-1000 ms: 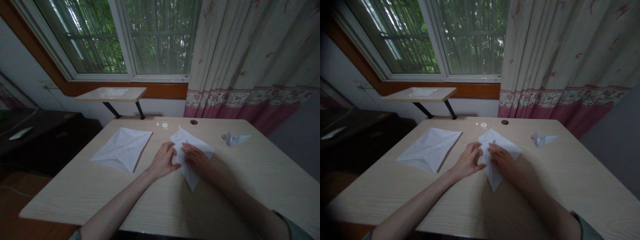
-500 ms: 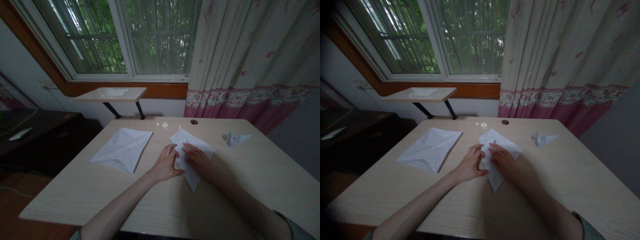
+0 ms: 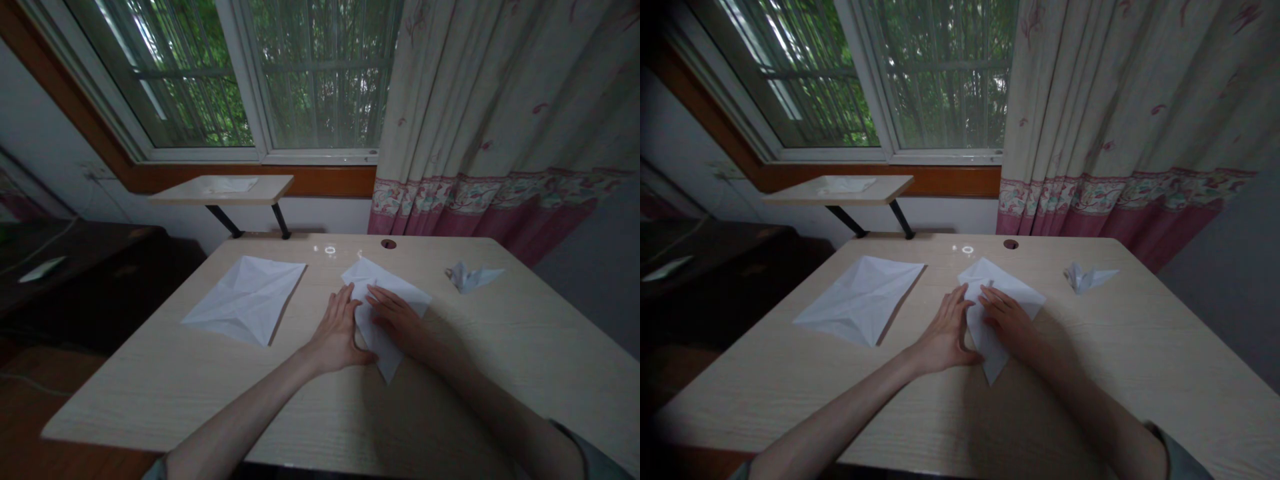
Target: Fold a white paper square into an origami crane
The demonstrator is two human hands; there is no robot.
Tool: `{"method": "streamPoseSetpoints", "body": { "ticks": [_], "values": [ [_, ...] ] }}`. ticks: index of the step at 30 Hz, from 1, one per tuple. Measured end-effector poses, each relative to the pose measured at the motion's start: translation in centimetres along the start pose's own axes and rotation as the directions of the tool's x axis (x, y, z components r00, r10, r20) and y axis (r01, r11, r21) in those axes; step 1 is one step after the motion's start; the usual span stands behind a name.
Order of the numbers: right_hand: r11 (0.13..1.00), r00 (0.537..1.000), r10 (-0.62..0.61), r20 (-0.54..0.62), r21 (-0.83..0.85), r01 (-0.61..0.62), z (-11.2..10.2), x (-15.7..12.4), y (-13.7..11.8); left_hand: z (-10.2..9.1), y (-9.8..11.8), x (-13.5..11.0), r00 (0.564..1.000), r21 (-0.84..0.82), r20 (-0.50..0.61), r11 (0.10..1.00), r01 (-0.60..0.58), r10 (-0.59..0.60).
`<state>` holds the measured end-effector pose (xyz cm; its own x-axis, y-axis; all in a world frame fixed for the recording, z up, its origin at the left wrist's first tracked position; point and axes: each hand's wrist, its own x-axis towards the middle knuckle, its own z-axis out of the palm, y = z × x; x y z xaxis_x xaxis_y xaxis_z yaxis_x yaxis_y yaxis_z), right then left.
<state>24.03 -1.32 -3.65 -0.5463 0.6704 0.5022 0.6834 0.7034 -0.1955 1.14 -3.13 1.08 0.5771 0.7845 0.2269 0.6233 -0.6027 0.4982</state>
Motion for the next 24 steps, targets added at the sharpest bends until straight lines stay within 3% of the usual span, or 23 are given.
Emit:
{"method": "streamPoseSetpoints", "body": {
  "ticks": [14, 24],
  "values": [
    [1.0, 1.0, 0.014, 0.001, -0.007, -0.014, -0.3, 0.2, -0.4, 0.7, 0.5, -0.3, 0.994, 0.04, 0.096, 0.998, 0.054, -0.058],
    [1.0, 1.0, 0.023, -0.008, -0.001, -0.023, 0.0, 0.1, -0.2, 1.2, 0.8, -0.6, 0.996, 0.037, 0.093, 0.999, 0.006, -0.01]
  ]
}}
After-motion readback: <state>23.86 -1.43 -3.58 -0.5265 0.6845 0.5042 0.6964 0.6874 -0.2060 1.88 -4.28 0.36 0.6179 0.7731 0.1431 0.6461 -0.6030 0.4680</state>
